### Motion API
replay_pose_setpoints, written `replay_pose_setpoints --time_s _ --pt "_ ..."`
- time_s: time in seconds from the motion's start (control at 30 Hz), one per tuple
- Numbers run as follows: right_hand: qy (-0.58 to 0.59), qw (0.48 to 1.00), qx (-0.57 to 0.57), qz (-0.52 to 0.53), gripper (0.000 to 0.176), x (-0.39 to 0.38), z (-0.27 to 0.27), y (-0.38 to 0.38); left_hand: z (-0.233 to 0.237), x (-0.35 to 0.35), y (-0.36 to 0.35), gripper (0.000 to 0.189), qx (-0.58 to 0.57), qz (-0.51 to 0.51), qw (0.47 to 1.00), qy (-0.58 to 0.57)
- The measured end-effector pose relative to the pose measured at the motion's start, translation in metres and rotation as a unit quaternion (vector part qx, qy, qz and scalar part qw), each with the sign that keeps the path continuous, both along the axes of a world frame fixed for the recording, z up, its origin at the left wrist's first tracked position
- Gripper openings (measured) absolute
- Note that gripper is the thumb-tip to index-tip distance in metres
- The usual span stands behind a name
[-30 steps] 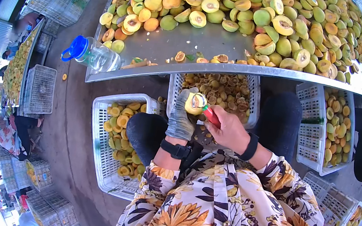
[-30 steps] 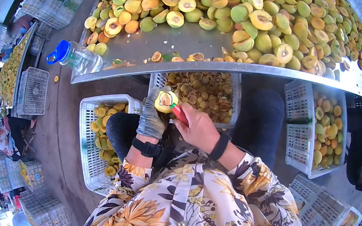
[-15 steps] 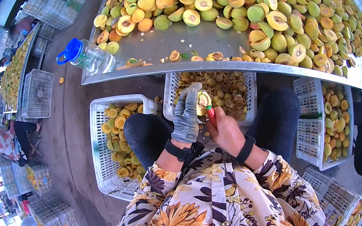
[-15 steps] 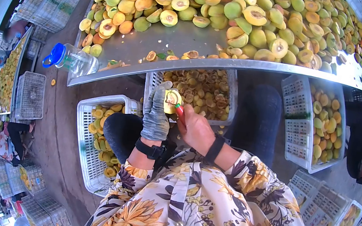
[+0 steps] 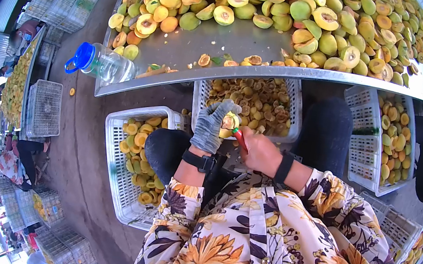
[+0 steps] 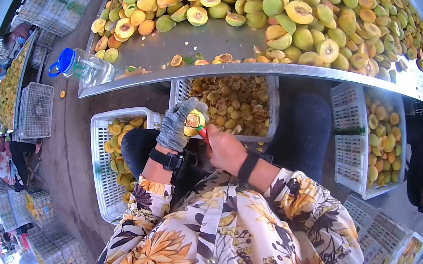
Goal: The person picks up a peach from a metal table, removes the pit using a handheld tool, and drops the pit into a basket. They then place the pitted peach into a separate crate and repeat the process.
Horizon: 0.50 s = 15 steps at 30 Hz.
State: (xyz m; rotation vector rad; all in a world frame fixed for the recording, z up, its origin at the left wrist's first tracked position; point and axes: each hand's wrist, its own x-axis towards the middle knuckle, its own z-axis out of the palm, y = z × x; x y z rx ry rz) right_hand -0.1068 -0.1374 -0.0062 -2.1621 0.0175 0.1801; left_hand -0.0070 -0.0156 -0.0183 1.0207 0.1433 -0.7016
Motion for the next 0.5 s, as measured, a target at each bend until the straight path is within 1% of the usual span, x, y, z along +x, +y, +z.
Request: replay_pose_setpoints --time_s 0.03,0.07,0.1,0.13,0.17,0.23,0.3,0.37,0.43,0.5 --pt "-0.012 1.000 -0.005 0.009 0.025 0.003 0.000 -0.001 0.002 0.000 -0.001 0.022 0.001 0.000 1.000 -0.001" --pt "-0.013 1.000 -0.004 0.008 0.025 0.005 0.000 0.001 0.003 0.000 -0.004 0.022 -0.001 0.037 0.999 0.004" --pt "-0.030 0.999 0.007 -0.023 0.025 0.007 0.002 0.004 0.005 0.000 -0.007 0.022 -0.003 0.074 0.997 0.009" --pt "-0.047 0.997 0.017 -0.052 0.026 0.009 0.003 0.006 0.007 -0.002 -0.014 0.024 -0.034 0.120 0.992 0.009" --pt "-0.048 0.997 0.017 -0.052 0.026 0.009 0.003 0.008 0.008 -0.003 -0.019 0.024 -0.034 0.120 0.992 0.008" --pt "-0.072 0.990 0.054 -0.107 0.020 0.009 0.004 0.010 0.013 -0.005 -0.027 0.027 -0.049 0.173 0.982 -0.053" --pt "-0.070 0.989 0.058 -0.117 0.021 0.006 0.007 0.009 0.019 -0.012 -0.031 0.030 -0.039 0.164 0.985 -0.034" --pt "-0.069 0.988 0.060 -0.126 0.021 0.004 0.009 0.008 0.021 -0.015 -0.033 0.033 -0.023 0.151 0.985 -0.078" --pt "-0.085 0.983 0.066 -0.147 0.022 0.003 0.011 0.010 0.021 -0.016 -0.034 0.034 -0.040 0.145 0.985 -0.081" --pt "-0.065 0.986 0.071 -0.137 0.022 0.000 0.016 0.010 0.024 -0.018 -0.035 0.030 -0.018 0.157 0.981 -0.110"
